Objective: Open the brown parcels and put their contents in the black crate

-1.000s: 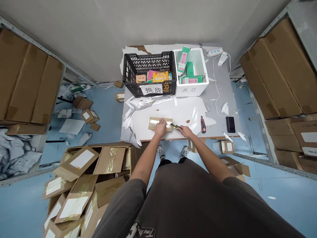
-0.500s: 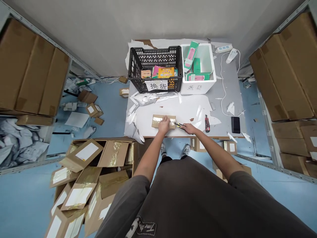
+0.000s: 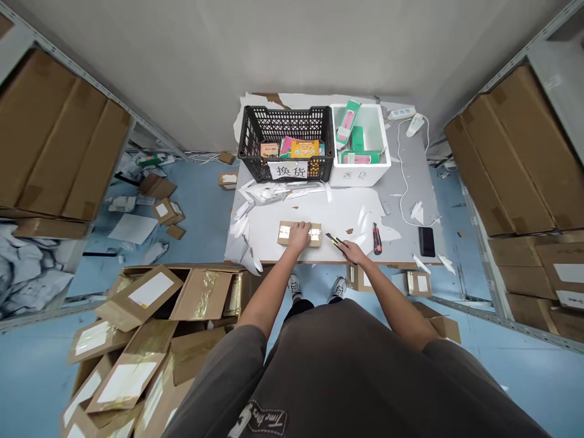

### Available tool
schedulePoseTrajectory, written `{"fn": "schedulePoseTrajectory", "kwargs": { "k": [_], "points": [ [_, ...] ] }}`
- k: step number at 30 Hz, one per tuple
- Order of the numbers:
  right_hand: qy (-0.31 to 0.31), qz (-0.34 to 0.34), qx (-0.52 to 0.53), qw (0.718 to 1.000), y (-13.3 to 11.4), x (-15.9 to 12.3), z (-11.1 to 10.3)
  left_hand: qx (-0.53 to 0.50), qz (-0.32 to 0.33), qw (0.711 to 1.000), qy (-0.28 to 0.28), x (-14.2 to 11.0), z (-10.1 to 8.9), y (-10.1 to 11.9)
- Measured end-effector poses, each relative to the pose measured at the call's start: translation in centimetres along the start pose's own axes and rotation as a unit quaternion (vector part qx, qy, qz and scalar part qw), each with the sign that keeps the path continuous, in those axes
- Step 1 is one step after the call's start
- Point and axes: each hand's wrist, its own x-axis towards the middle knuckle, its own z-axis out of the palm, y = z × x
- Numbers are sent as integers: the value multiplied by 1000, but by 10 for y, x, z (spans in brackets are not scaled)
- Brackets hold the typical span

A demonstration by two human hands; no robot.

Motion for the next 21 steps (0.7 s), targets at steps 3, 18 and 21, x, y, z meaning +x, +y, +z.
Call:
{"fn": "schedulePoseTrajectory", "kwargs": {
  "k": [3, 18, 21],
  "points": [
    [34, 0, -19, 999, -2, 2, 5, 32, 8, 999, -6, 12, -5, 2],
    [62, -118, -249, 959, -8, 2, 7, -63, 80, 993, 53, 3, 49, -31],
    [64, -134, -277, 949, -12, 9, 7, -85, 77, 991, 63, 4, 55, -34]
  ]
}}
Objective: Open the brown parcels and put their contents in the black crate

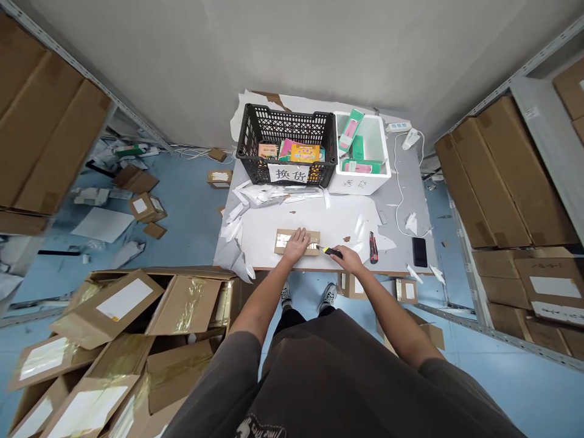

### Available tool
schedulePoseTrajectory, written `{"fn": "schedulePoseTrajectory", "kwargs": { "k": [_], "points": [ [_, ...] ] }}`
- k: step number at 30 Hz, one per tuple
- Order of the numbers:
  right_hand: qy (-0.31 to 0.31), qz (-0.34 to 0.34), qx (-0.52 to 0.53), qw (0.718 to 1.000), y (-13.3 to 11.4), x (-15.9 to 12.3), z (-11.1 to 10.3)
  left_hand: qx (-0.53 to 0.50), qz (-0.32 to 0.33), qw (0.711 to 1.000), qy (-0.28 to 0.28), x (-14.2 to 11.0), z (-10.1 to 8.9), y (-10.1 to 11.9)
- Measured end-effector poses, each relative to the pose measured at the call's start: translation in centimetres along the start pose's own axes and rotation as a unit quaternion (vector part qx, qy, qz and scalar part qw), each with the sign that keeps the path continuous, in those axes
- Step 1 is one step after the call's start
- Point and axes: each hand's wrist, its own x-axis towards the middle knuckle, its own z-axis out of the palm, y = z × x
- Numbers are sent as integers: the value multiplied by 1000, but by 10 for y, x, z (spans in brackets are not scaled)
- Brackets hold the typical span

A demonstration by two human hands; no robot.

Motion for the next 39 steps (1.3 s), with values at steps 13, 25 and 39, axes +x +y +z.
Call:
{"fn": "schedulePoseTrajectory", "kwargs": {
  "k": [13, 25, 39],
  "points": [
    [30, -15, -107, 994, 5, 18, 10, 1, 12, 1000, -1, -2, 0, 0],
    [29, -33, -110, 993, 8, 30, 6, 2, 0, 1000, -4, -5, 2, 0],
    [81, 128, 39, 988, 6, 8, 3, 49, -7, 999, -11, -6, -22, 15]
  ]
}}
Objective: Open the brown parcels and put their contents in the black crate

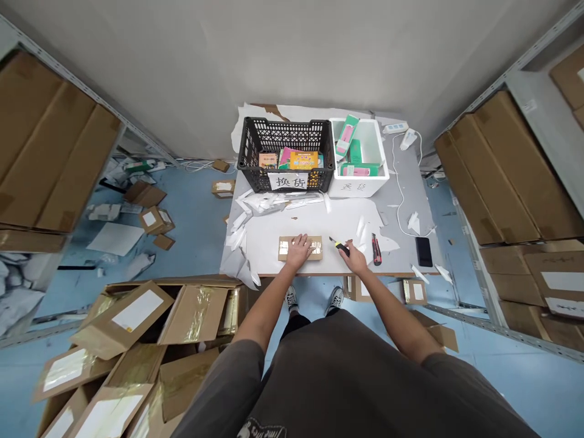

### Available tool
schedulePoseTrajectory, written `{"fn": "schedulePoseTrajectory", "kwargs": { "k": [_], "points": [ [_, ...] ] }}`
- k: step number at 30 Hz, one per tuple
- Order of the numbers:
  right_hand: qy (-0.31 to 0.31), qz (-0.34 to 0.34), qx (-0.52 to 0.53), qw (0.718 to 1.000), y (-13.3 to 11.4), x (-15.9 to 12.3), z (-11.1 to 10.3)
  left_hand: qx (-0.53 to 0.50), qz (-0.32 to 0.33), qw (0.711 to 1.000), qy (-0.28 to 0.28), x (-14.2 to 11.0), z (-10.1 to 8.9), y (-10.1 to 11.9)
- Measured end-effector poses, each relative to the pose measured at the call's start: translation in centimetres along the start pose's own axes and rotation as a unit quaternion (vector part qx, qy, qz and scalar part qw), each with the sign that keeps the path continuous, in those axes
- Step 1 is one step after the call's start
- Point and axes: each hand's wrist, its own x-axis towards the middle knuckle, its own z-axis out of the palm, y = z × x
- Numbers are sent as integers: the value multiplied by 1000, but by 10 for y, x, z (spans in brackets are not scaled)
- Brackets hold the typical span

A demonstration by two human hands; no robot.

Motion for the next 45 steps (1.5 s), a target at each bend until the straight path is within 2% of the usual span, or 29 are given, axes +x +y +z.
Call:
{"fn": "schedulePoseTrajectory", "kwargs": {
  "k": [2, 5, 8, 11, 14, 18, 20, 23, 26, 28, 29, 32, 34, 35, 39, 42, 45],
  "points": [
    [7, 74, 83, 994, -11, -12, 13, 16, 16, 1000, -16, 1, -12, 0],
    [-13, 92, 162, 982, -42, -23, 42, 25, 40, 998, -39, 3, -32, -11],
    [-64, 103, 176, 977, -75, -21, 72, 31, 23, 997, -68, 2, -47, -30],
    [-47, 111, 127, 984, -98, -5, 89, 39, -27, 994, -96, -5, -54, -45],
    [-4, 109, 94, 990, -110, 25, 93, 50, -96, 990, -89, -14, -56, -52],
    [21, 101, 115, 988, -123, 74, 91, 7, -152, 986, -68, -26, -50, -55],
    [26, 101, 139, 985, -133, 98, 91, -35, -196, 979, -47, -29, -42, -50],
    [27, 86, 171, 981, -148, 127, 89, -106, -286, 952, -4, -30, -27, -33],
    [28, 42, 197, 979, -152, 138, 80, -140, -335, 932, 17, -28, -18, -19],
    [35, 14, 215, 976, -143, 132, 71, -108, -306, 945, 24, -29, -21, -18],
    [39, 6, 221, 975, -136, 125, 66, -76, -264, 961, 23, -30, -24, -21],
    [27, 16, 215, 976, -109, 94, 59, 23, -49, 998, -30, -31, -38, -35],
    [-3, 32, 204, 979, -94, 73, 63, 56, 67, 993, -78, -28, -46, -43],
    [-13, 42, 202, 978, -90, 65, 66, 67, 99, 989, -92, -25, -49, -45],
    [1, 76, 227, 971, -86, 57, 79, 116, 127, 978, -118, -8, -54, -45],
    [7, 80, 244, 967, -93, 73, 80, 143, 110, 973, -142, 4, -54, -43],
    [5, 66, 243, 968, -100, 93, 75, 152, 72, 977, -134, 10, -52, -39]
  ]
}}
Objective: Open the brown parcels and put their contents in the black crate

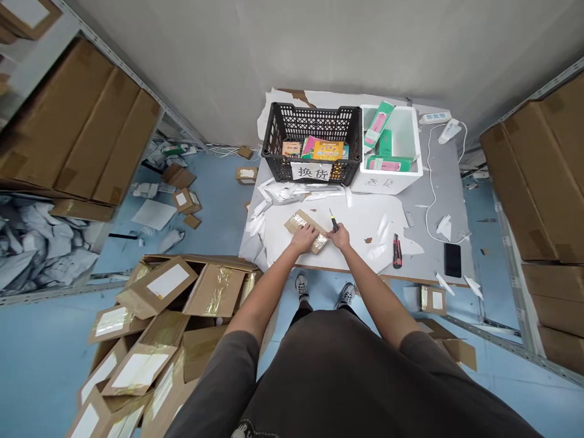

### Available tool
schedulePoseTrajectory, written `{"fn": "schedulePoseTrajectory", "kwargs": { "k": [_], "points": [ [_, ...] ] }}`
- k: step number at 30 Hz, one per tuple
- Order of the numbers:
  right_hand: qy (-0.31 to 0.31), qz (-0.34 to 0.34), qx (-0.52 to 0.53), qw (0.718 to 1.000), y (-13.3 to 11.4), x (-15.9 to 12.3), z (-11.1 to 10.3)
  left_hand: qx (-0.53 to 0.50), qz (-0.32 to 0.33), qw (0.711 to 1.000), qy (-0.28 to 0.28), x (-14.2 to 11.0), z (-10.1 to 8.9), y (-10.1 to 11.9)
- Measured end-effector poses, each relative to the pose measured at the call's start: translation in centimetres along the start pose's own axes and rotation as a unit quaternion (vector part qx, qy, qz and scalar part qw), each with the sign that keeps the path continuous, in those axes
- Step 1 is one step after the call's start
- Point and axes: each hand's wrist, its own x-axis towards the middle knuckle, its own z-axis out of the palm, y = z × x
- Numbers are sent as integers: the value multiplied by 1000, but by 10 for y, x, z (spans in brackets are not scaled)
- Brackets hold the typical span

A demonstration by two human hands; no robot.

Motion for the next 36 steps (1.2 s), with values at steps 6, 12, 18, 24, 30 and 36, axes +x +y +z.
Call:
{"fn": "schedulePoseTrajectory", "kwargs": {
  "k": [6, 12, 18, 24, 30, 36],
  "points": [
    [-12, -5, 67, 998, -10, 3, -26, -67, -108, 992, 21, 8, -3, 17],
    [-115, -15, 57, 992, 18, -36, -70, -101, -158, 980, 59, 11, 0, 32],
    [-172, -90, -146, 970, 23, -43, -85, -95, -167, 981, 16, 17, 1, 33],
    [-178, -139, -369, 902, -5, -23, -86, -87, -174, 981, -7, 18, 1, 33],
    [-192, -174, -379, 888, -13, -6, -89, -111, -163, 980, 3, 20, 4, 30],
    [-257, -75, -215, 939, -2, -9, -90, -118, -160, 980, 16, 22, 6, 31]
  ]
}}
